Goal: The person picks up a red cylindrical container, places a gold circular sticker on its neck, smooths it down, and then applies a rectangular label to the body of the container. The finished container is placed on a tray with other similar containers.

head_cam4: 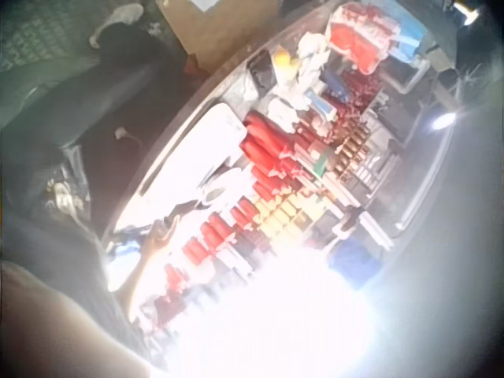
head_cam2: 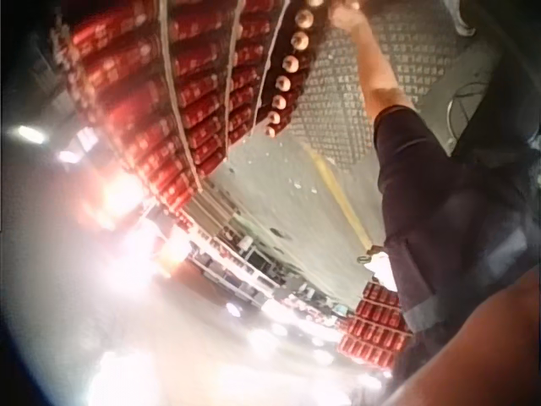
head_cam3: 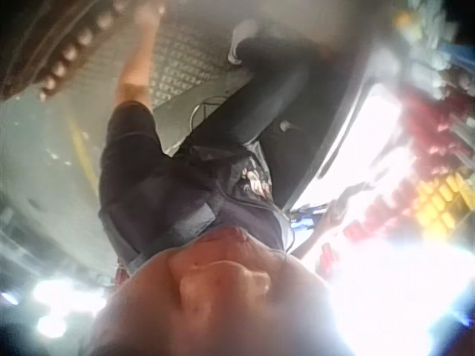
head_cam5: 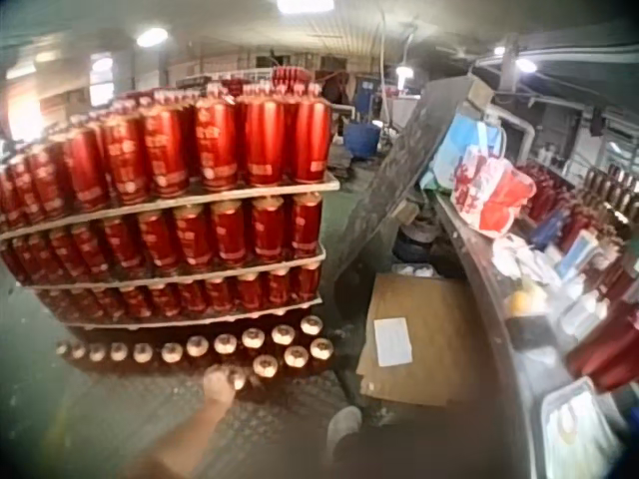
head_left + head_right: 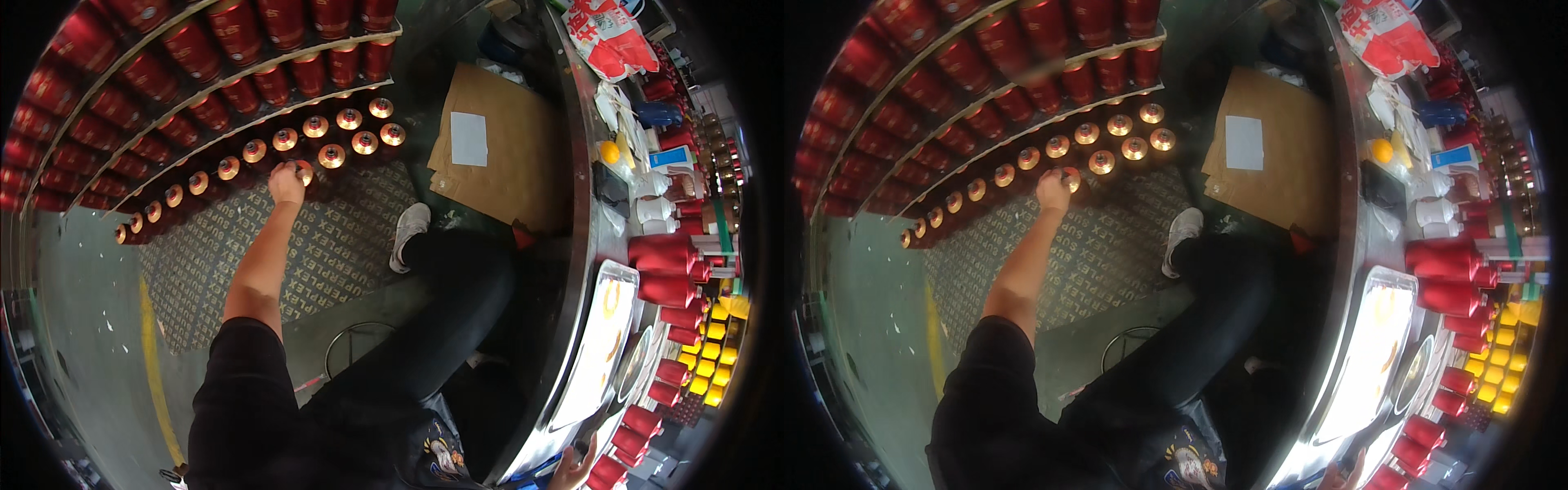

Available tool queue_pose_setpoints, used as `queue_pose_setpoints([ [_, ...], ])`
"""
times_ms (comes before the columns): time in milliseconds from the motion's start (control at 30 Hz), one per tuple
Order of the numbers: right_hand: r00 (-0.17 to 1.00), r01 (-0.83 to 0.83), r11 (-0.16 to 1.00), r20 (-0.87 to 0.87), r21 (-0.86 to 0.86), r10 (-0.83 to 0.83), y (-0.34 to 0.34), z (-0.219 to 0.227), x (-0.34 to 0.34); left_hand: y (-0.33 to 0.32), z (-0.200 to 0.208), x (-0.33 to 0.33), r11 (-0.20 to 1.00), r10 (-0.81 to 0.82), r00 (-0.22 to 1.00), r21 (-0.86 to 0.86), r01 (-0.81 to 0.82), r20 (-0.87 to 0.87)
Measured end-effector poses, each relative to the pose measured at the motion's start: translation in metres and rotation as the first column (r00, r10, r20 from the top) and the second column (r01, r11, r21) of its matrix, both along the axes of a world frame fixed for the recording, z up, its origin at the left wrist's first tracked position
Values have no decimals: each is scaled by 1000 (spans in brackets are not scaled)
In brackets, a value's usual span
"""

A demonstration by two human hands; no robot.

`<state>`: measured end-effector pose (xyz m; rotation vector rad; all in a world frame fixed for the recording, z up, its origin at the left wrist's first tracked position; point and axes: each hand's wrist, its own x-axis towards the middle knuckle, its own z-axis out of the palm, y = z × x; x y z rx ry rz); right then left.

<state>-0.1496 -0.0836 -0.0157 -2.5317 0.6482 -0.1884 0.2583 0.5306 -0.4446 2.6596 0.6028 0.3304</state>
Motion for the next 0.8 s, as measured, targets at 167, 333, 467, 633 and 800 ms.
queue_pose_setpoints([
  [167,958,283,928,17,-241,-287,-64,-26,-41,16,-59,31,997,69,995,35,-67,-69],
  [333,961,230,912,-66,-340,-267,-28,-14,-19,32,-91,30,981,-59,996,183,69,-63],
  [467,937,323,935,-87,-149,-338,47,14,-6,64,-88,39,985,-103,947,99,139,-306],
  [633,865,485,836,2,-257,-501,92,37,-31,-1,27,83,986,-40,955,-141,85,295],
  [800,861,507,837,149,-205,-486,100,55,-86,-248,277,33,212,-231,652,-617,758,722],
])
